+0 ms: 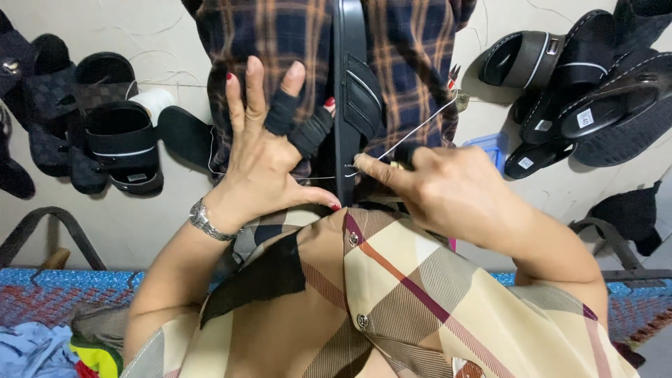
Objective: The person sits on the floor and uses a needle and thread to sew a black shoe held between their legs. They repeatedly push the needle through the shoe material and pull the thread tight to secure the stitching.
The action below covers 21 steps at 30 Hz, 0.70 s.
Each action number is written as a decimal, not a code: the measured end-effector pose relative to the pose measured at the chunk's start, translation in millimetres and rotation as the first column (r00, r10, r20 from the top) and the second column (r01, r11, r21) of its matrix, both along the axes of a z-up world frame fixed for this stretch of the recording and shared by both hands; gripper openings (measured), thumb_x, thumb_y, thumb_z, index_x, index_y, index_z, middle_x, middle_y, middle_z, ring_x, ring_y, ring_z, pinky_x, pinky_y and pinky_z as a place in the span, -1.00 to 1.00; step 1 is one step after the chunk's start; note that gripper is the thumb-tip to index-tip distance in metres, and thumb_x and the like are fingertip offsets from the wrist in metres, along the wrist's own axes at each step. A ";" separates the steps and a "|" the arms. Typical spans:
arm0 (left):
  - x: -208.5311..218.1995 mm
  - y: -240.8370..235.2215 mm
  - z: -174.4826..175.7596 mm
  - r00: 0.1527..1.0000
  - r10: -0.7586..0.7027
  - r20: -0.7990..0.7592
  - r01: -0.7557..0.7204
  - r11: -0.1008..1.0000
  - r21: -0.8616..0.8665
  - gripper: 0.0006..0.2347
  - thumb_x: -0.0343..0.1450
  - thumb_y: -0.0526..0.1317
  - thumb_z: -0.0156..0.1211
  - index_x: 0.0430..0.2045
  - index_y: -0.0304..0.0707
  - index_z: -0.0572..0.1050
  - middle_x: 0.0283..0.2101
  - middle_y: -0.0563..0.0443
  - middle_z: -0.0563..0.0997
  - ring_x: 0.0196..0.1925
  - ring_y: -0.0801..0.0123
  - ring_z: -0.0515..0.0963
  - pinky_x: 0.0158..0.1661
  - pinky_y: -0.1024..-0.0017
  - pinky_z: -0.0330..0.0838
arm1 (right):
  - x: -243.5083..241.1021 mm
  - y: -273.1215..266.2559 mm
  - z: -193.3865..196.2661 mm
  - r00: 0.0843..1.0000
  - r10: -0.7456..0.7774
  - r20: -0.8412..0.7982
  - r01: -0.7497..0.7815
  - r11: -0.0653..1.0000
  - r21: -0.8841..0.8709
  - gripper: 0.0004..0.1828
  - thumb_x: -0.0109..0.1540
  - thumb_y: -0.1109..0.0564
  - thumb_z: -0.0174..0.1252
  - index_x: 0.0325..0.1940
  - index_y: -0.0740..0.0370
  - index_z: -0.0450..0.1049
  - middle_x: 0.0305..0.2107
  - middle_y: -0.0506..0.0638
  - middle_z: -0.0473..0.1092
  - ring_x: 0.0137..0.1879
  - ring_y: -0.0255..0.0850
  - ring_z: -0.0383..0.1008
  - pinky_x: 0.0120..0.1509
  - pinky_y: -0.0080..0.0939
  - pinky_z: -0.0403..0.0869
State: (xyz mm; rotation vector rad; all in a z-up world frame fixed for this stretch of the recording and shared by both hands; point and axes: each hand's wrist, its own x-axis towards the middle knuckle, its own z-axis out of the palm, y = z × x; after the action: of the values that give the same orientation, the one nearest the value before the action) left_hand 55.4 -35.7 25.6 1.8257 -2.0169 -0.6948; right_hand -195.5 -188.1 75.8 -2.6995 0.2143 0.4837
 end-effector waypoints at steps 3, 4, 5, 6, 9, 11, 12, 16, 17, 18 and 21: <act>4.1 3.1 -12.3 1.000 -0.020 -0.008 0.020 1.000 -0.012 0.16 0.08 0.67 0.38 0.41 -0.30 0.47 0.55 -0.24 -0.22 0.46 -0.40 -0.55 0.34 -0.48 -0.59 | 11.0 5.1 -2.2 0.989 -0.036 0.141 0.024 0.996 0.085 -0.32 0.25 -0.23 0.19 0.41 -0.02 0.37 -0.73 -0.06 0.20 -0.63 -0.14 0.36 -0.67 -0.07 0.29; 6.1 1.4 -12.9 1.000 -0.011 -0.011 0.011 1.000 -0.009 0.16 0.08 0.67 0.38 0.41 -0.30 0.47 0.55 -0.24 -0.22 0.46 -0.40 -0.55 0.34 -0.48 -0.59 | 19.0 6.0 -1.3 0.990 -0.027 0.138 0.015 0.996 0.088 -0.32 0.25 -0.23 0.19 0.41 -0.02 0.37 -0.73 -0.06 0.20 -0.63 -0.14 0.36 -0.67 -0.07 0.29; 7.9 -0.5 -13.3 0.999 -0.015 -0.029 0.016 0.999 0.028 0.14 0.09 0.65 0.33 0.43 -0.24 0.39 0.52 -0.30 -0.14 0.44 -0.47 -0.49 0.31 -0.48 -0.58 | 26.4 7.3 -0.3 0.990 -0.034 0.139 0.022 0.996 0.085 -0.41 0.27 -0.14 0.13 0.36 0.08 0.38 -0.72 -0.06 0.23 -0.64 -0.13 0.39 -0.66 -0.08 0.32; 8.7 -2.1 -13.0 0.999 -0.018 -0.047 0.021 0.998 0.064 0.12 0.10 0.64 0.28 0.44 -0.19 0.31 0.50 -0.36 -0.07 0.42 -0.53 -0.43 0.28 -0.49 -0.58 | 32.7 9.0 1.3 0.989 -0.040 0.140 0.029 0.996 0.083 -0.49 0.30 -0.04 0.07 0.30 0.18 0.39 -0.72 -0.05 0.26 -0.64 -0.11 0.42 -0.65 -0.08 0.34; 3.9 19.4 -36.9 0.998 0.059 -0.008 -0.060 0.998 -0.035 0.16 0.09 0.76 0.21 0.49 -0.06 0.31 0.54 -0.18 -0.28 0.49 -0.49 -0.47 0.38 -0.57 -0.50 | 36.2 6.8 -5.1 0.990 -0.025 0.141 0.014 0.997 0.078 -0.67 0.35 -0.05 0.03 0.12 0.14 0.35 -0.68 -0.06 0.24 -0.66 -0.09 0.33 -0.66 -0.03 0.28; -1.7 32.8 -17.6 0.988 0.156 0.000 -0.156 0.982 -0.105 -0.12 0.14 0.55 0.41 0.17 -0.12 0.49 0.52 -0.18 -0.12 0.52 -0.36 -0.28 0.34 -0.47 -0.14 | 22.7 10.3 -7.7 0.984 -0.066 0.164 0.051 0.994 0.096 -0.72 0.38 -0.03 0.02 0.08 0.15 0.37 -0.66 -0.07 0.21 -0.62 -0.11 0.33 -0.61 -0.06 0.29; -4.4 40.0 -9.4 0.968 0.250 -0.001 -0.247 0.955 -0.164 -0.38 0.19 0.34 0.61 -0.15 -0.18 0.68 0.51 -0.19 0.03 0.55 -0.24 -0.09 0.31 -0.39 0.22 | 16.0 12.3 -10.5 0.977 -0.111 0.183 0.089 0.988 0.126 -0.76 0.41 -0.01 0.02 0.04 0.17 0.38 -0.64 -0.08 0.18 -0.57 -0.12 0.33 -0.57 -0.09 0.30; -16.1 67.0 16.6 0.818 0.352 -0.455 -0.374 0.926 0.045 -0.87 0.32 -0.33 0.46 -0.34 -0.35 0.65 0.12 -0.25 0.54 0.17 -0.01 0.47 0.28 0.14 0.32 | 9.1 23.9 -14.0 0.973 -0.163 0.165 0.142 0.981 0.136 -0.87 0.41 0.10 -0.01 -0.12 0.20 0.33 -0.60 0.02 0.18 -0.51 -0.03 0.27 -0.50 0.03 0.27; -22.7 81.6 -1.7 0.396 0.354 -0.847 -0.362 0.908 0.210 -0.82 0.33 -0.36 0.34 -0.25 -0.46 0.57 -0.28 -0.35 0.54 -0.24 -0.05 0.51 0.01 0.10 0.42 | 12.2 22.0 -17.0 0.969 -0.156 0.192 0.130 0.982 0.138 -0.85 0.38 0.03 -0.02 -0.09 0.13 0.34 -0.61 -0.02 0.19 -0.49 -0.04 0.35 -0.48 0.00 0.34; -27.4 94.8 -19.8 -0.167 0.302 -0.939 -0.249 0.908 0.337 -0.77 0.35 -0.40 0.21 -0.15 -0.58 0.49 -0.68 -0.45 0.53 -0.65 -0.09 0.55 -0.25 0.05 0.52 | 16.8 19.3 -19.2 0.965 -0.147 0.219 0.118 0.983 0.141 -0.81 0.35 -0.03 -0.03 -0.05 0.05 0.36 -0.62 -0.06 0.19 -0.47 -0.05 0.42 -0.46 -0.04 0.41; -39.4 39.6 30.4 0.002 0.648 -0.761 -0.242 0.739 0.629 -0.90 0.40 -0.45 0.25 -0.25 -0.36 0.60 -0.77 -0.11 0.53 -0.77 0.51 0.43 -0.67 0.65 0.32 | 10.6 23.4 -40.1 0.907 -0.181 0.380 0.130 0.979 0.156 -0.82 0.30 -0.01 0.11 -0.06 0.05 0.41 -0.64 -0.08 0.19 -0.51 -0.12 0.44 -0.45 -0.18 0.42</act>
State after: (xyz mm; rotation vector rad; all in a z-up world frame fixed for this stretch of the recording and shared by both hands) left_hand 16.0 3.9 56.0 1.2964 -0.3272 -1.5057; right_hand -184.9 -164.8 35.7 -2.5592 0.2728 -0.0942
